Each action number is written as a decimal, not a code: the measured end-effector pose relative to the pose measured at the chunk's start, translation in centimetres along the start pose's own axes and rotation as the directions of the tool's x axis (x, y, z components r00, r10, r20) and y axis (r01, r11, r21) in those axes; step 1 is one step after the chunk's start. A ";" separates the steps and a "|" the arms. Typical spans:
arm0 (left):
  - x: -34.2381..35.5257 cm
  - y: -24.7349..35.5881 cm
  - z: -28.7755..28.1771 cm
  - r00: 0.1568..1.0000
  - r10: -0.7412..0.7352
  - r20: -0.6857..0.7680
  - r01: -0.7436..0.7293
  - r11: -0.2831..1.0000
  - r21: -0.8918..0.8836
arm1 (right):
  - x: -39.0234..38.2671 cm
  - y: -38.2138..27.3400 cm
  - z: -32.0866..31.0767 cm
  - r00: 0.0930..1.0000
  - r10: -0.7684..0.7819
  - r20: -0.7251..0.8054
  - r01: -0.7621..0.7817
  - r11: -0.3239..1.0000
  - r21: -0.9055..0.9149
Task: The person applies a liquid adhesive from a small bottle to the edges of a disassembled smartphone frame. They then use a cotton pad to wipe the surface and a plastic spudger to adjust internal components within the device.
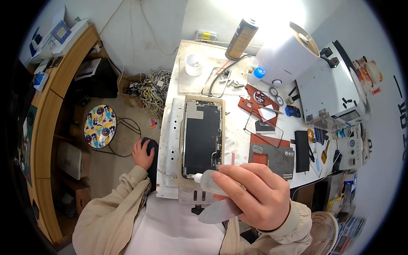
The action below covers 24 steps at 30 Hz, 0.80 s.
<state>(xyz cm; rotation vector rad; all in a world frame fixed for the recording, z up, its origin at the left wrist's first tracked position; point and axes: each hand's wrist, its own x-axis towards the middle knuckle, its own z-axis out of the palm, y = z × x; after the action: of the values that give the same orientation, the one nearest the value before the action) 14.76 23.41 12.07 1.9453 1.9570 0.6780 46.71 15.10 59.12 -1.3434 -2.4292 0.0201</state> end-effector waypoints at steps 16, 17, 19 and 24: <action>0.0 0.1 0.0 1.000 -0.003 -0.014 0.003 1.000 -0.009 | 0.5 0.0 -0.3 1.000 -0.024 0.009 0.024 0.999 -0.026; 0.0 0.1 0.0 1.000 -0.004 -0.014 0.004 1.000 -0.019 | 0.6 -0.1 -0.3 1.000 -0.024 0.012 0.024 0.999 -0.025; 0.0 0.1 0.0 1.000 -0.012 -0.007 0.012 1.000 -0.020 | 0.7 -0.2 -0.2 1.000 -0.025 0.017 0.026 0.999 -0.022; 0.0 0.2 -0.1 1.000 -0.019 0.005 0.020 1.000 -0.013 | 0.9 -0.1 0.0 1.000 -0.026 0.008 0.026 0.999 -0.019</action>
<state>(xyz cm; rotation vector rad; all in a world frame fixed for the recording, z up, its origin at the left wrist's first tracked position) 14.89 23.37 12.22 1.9161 1.9615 0.6783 46.20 15.79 59.45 -1.3225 -2.4590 -0.0052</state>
